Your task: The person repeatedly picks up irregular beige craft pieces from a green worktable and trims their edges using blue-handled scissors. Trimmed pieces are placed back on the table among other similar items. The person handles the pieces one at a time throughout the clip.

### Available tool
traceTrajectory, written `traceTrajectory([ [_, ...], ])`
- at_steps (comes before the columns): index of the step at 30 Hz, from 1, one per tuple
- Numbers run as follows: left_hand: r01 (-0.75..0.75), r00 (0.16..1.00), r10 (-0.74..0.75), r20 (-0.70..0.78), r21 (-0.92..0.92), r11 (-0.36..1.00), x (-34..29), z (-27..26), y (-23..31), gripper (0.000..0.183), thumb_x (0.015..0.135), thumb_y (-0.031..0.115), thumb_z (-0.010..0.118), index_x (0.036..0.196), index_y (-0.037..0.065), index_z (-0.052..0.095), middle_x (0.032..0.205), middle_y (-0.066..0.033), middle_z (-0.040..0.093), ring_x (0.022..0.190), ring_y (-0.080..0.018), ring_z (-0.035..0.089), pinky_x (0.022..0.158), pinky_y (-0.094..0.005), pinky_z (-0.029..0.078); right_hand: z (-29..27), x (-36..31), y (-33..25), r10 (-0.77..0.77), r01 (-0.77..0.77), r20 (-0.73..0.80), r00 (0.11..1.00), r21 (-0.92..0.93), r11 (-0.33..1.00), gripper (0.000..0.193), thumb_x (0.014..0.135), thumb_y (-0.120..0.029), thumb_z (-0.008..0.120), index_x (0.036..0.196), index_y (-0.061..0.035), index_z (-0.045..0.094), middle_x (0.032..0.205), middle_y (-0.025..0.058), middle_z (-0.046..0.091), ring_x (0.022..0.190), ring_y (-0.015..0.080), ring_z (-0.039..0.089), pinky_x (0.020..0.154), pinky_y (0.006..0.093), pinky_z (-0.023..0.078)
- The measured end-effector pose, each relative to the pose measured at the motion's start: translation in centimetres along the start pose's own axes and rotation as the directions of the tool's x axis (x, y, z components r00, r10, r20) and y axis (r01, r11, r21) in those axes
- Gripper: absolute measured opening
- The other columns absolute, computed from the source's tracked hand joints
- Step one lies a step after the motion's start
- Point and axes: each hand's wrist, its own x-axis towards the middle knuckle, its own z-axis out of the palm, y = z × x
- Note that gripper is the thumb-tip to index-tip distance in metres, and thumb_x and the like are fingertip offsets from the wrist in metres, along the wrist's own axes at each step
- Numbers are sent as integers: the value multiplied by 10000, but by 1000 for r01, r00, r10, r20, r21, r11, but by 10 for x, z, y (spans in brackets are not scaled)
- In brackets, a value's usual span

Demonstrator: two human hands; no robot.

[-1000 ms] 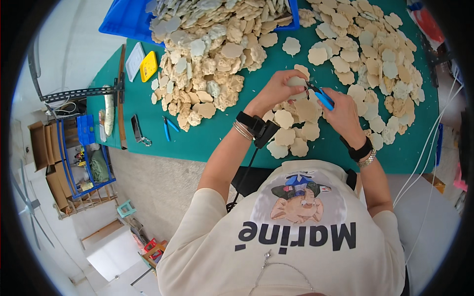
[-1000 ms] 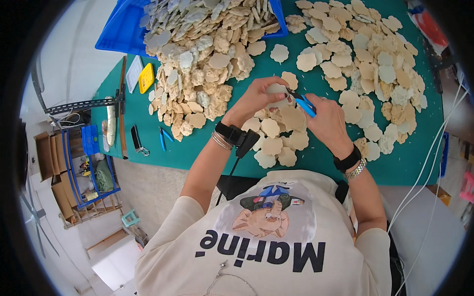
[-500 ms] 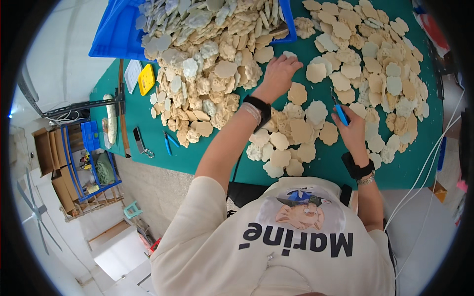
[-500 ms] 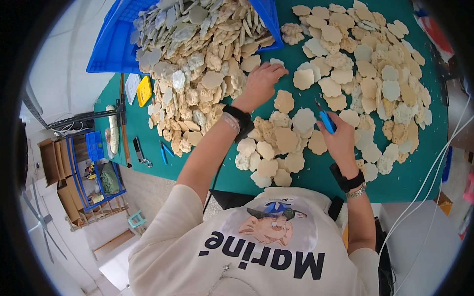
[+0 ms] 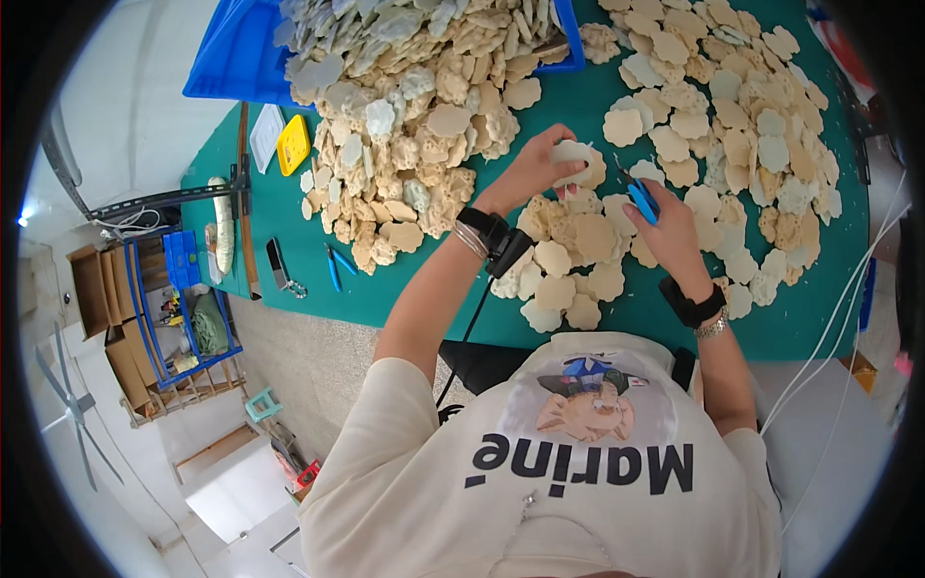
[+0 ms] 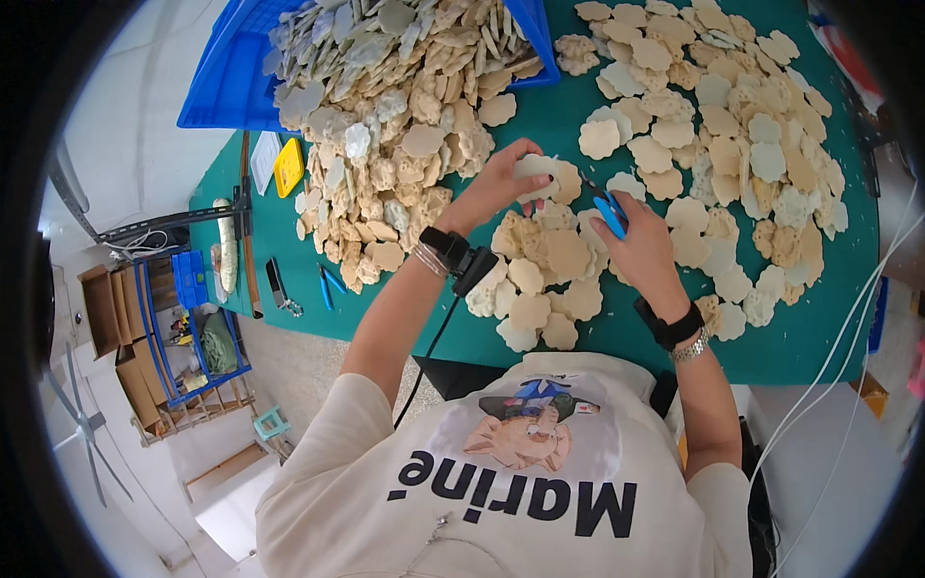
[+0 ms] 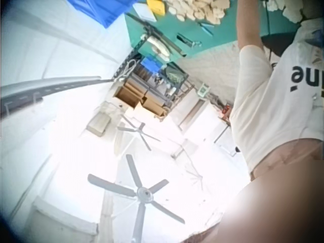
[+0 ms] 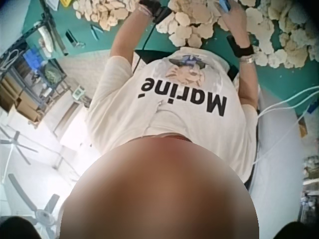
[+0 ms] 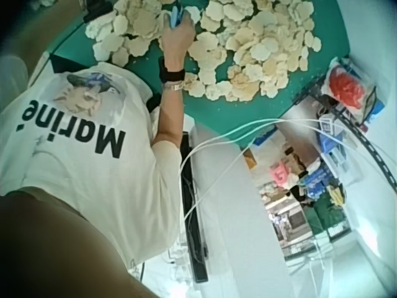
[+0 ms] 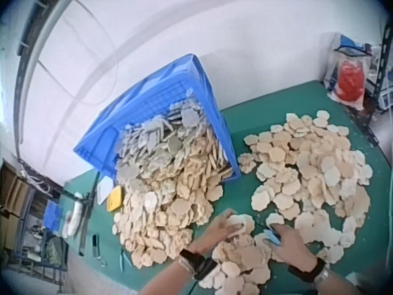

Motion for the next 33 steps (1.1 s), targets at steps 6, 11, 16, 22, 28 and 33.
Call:
traceTrajectory([
  [6,-67,996,73,50,-114,991,-34,21,10,240,934,108,644,1153,34,579,916,-59,694,636,-90,606,511,-230,475,1,-15,-14,-66,68,64,996,-33,997,487,839,-269,737,1236,-22,602,916,173,651,792,317,649,715,391,514],
  [11,-44,995,53,84,-106,993,-47,25,13,220,933,84,626,1146,32,616,885,-40,686,621,-79,588,514,-227,461,-2,-27,-27,-86,89,69,994,-44,995,461,838,-240,735,1229,-31,608,909,166,645,775,304,641,707,392,512],
  [16,-60,993,73,91,-138,989,-58,23,13,219,936,71,613,1152,35,615,875,-34,679,618,-78,574,519,-225,454,-2,-35,-35,-106,113,64,992,-104,988,418,838,-213,730,1208,-55,616,884,150,639,761,298,630,693,394,506],
  [22,-55,995,68,74,-167,985,-64,20,12,223,933,51,609,1155,40,614,886,-39,685,602,-76,559,522,-228,458,-1,-37,-42,-177,182,42,983,-149,972,397,823,-173,731,1188,-59,621,853,150,629,748,319,622,673,409,494],
  [28,-37,995,52,83,-180,983,-65,20,11,227,938,60,621,1160,25,587,938,-50,703,613,-68,524,524,-224,408,2,-35,-41,-221,214,-15,975,-207,955,325,824,-170,711,1124,-60,656,793,174,643,711,361,631,638,427,491],
  [33,23,995,-4,95,-207,978,-59,21,4,243,938,114,634,1163,34,590,939,-47,703,657,-75,571,542,-220,433,5,-33,-34,-158,155,-12,987,-140,978,275,832,-194,703,1074,-63,686,750,194,658,668,369,640,602,423,493],
])
